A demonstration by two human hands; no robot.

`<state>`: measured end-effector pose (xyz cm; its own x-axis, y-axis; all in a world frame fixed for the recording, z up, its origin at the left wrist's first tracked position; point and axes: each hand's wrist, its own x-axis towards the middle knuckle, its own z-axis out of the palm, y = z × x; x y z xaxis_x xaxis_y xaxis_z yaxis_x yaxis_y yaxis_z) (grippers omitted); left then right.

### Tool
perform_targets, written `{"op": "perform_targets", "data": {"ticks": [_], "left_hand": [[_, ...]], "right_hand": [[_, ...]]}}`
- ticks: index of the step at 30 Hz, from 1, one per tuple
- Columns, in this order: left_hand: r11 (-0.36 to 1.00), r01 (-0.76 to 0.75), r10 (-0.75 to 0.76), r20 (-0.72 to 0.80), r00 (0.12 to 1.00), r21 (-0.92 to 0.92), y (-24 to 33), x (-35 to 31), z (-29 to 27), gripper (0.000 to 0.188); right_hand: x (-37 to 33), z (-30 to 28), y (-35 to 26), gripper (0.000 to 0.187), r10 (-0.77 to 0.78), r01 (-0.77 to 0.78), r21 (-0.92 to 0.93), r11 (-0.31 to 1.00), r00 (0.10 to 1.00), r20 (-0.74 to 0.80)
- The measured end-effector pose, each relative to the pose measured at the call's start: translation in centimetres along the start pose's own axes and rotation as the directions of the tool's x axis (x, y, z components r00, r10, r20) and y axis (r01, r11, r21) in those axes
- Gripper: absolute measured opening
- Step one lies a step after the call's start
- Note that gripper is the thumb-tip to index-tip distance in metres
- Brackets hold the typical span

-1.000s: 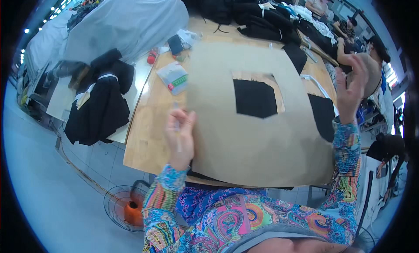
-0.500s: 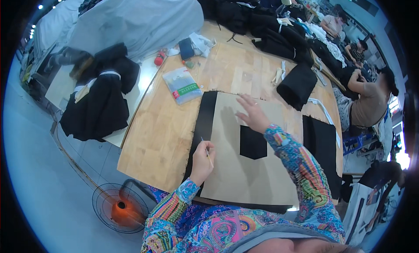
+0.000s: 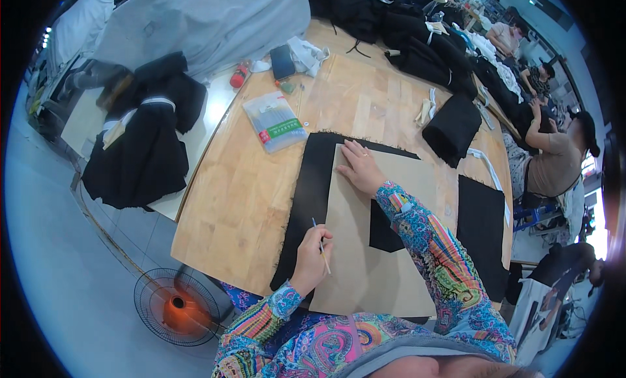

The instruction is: The person uses a cardboard template and a pencil to trace outlines onto black fabric pieces. They repeatedly position the template, trace the shape, and move the fabric to mark multiple sections on a wooden table in a busy workshop.

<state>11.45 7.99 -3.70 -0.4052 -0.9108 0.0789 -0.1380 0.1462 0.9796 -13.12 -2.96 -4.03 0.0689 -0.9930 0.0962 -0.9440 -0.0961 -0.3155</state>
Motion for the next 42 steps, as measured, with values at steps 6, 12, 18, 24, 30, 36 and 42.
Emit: {"op": "perform_targets", "data": {"ticks": [6, 12, 18, 24, 30, 36, 42], "left_hand": [[1.0, 0.0, -0.002, -0.059, 0.998, -0.029, -0.5, 0.7, -0.6, 0.016], [0.999, 0.048, -0.048, -0.026, 0.999, 0.025, -0.4, 1.4, -1.5, 0.015], [0.998, 0.054, -0.053, -0.053, 0.997, 0.021, -0.2, 1.3, -1.6, 0.014], [0.996, 0.086, -0.086, -0.066, 0.994, -0.008, -0.2, 1.3, -1.5, 0.013], [0.995, 0.084, -0.087, -0.06, 0.994, -0.054, -0.9, 1.3, -1.2, 0.011], [0.994, 0.078, -0.084, -0.07, 0.994, -0.082, -1.8, 1.3, -0.9, 0.01], [0.99, 0.135, -0.134, -0.042, 0.99, 0.037, -0.2, -1.3, -3.0, 0.011]], "right_hand": [[0.2, 0.3, -0.2, 0.06, -0.029, 0.029, 0.004, 1.0, 0.999, -0.015], [0.3, 0.7, -0.3, 0.061, -0.023, 0.023, -0.013, 1.0, 1.0, -0.008], [0.5, 0.8, -0.4, 0.062, -0.027, 0.028, -0.017, 0.999, 1.0, 0.001], [0.5, 0.9, -0.3, 0.062, -0.03, 0.03, -0.024, 0.999, 1.0, -0.004], [0.6, 0.7, -0.5, 0.062, -0.028, 0.028, -0.031, 0.999, 1.0, -0.001], [0.8, 0.9, -0.3, 0.068, -0.021, 0.024, -0.05, 0.998, 0.999, 0.048], [1.4, -0.8, -2.0, 0.087, 0.071, -0.049, -0.095, 0.994, 0.964, 0.255]]}}
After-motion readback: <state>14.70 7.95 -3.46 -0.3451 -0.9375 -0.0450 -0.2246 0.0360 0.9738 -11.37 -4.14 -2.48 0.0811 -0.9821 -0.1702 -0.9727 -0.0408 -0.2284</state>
